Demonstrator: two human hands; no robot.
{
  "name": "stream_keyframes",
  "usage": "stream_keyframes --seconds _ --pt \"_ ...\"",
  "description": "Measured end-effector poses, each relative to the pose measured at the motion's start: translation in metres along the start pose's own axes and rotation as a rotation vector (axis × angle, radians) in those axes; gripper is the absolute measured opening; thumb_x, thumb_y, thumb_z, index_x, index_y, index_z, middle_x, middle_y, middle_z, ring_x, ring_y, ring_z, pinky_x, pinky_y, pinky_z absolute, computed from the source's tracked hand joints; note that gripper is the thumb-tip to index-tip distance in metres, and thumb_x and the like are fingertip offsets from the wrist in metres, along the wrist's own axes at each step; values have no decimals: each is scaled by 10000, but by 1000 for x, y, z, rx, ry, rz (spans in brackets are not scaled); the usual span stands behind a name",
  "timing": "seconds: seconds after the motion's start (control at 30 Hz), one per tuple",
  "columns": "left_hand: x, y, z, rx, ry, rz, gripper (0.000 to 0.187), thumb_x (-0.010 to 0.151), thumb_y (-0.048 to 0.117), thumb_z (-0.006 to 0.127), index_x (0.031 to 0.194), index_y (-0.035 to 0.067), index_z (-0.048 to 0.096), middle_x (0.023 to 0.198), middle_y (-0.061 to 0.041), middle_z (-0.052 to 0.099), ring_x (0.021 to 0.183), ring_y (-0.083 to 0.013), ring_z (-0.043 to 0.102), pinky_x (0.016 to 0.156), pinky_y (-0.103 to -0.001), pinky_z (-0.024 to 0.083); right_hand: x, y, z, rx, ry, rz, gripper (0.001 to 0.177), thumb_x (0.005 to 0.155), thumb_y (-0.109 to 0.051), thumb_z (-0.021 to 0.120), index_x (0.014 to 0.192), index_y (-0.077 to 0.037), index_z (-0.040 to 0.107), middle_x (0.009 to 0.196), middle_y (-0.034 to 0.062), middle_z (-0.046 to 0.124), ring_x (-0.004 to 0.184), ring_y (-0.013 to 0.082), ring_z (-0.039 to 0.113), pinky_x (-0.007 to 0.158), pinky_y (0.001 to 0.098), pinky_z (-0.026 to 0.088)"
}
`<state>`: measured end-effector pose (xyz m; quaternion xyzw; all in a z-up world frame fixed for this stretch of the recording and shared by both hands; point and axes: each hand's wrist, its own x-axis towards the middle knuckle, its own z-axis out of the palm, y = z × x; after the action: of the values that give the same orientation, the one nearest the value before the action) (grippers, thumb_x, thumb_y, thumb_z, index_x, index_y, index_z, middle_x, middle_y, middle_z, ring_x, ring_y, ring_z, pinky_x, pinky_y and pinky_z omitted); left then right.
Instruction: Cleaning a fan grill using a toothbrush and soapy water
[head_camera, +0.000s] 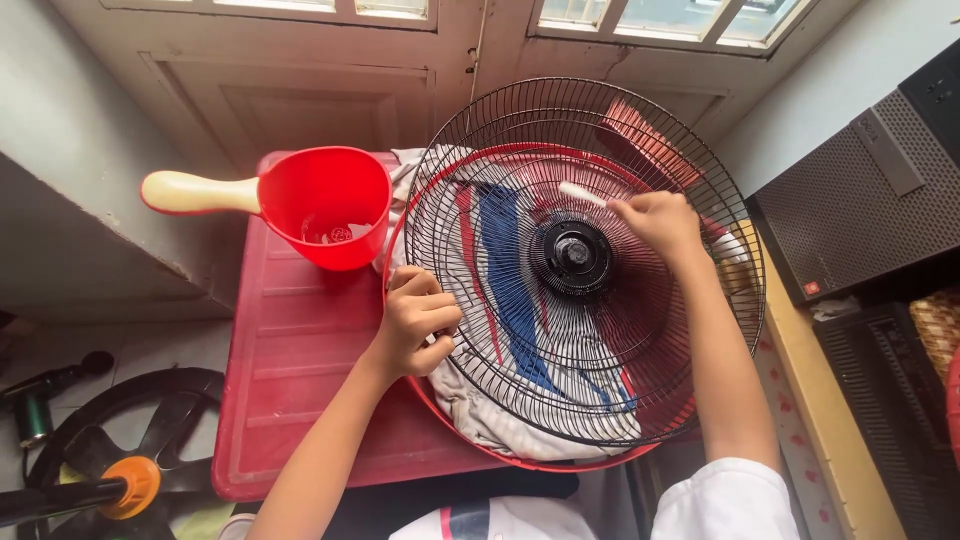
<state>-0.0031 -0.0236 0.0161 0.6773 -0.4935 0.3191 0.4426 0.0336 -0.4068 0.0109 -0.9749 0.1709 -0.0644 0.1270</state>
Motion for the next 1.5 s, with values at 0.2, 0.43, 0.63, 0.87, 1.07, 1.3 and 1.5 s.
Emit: stream_keyframes --seconds 0.2,0.43,0.63,0.87,1.07,1.3,1.5 --pt "2 -2 1 11 2 -4 138 607 151 531 534 193 423 532 19 377 603 -163 433 745 -325 369 11 7 12 20 36 74 449 855 -711 601 792 -291 746 705 75 702 868 380 697 803 460 527" --pt "1 -3 -1 13 -33 -6 136 606 144 538 539 186 427 536 16 379 618 -166 446 749 -327 371 23 5 22 -17 141 175 460 856 -741 603 810 -307 749 708 104 696 853 391 695 774 471 533" --pt "3 -1 -2 23 -31 1 146 617 149 538 541 189 420 541 15 373 625 -163 451 758 -326 371 7 20 7 58 70 162 461 893 -684 604 794 -258 751 721 150 688 892 423 675 801 467 512" --pt "2 0 -3 34 -31 2 137 610 145 542 540 185 432 541 14 384 630 -167 464 766 -337 381 -15 12 -20 187 -74 91 468 846 -570 657 722 -123 715 710 191 677 893 423 670 825 461 485" --pt "0 0 -2 43 -32 4 134 610 139 542 545 187 435 543 18 392 628 -166 469 768 -339 386 11 15 7 61 120 145 448 921 -618 642 741 -218 733 653 106 663 810 381 690 746 447 523" --pt "0 -2 -3 46 -39 4 122 612 142 537 548 187 442 544 18 397 628 -164 473 777 -337 393 8 32 1 98 -121 196 518 869 -656 604 684 -180 694 699 131 678 910 403 673 796 465 489" --pt "0 0 -4 59 -37 12 127 613 141 537 555 191 436 554 20 394 636 -163 471 787 -333 390 -13 -7 -34 16 -191 199 484 870 -601 605 701 -165 726 768 161 699 977 410 662 813 481 483"
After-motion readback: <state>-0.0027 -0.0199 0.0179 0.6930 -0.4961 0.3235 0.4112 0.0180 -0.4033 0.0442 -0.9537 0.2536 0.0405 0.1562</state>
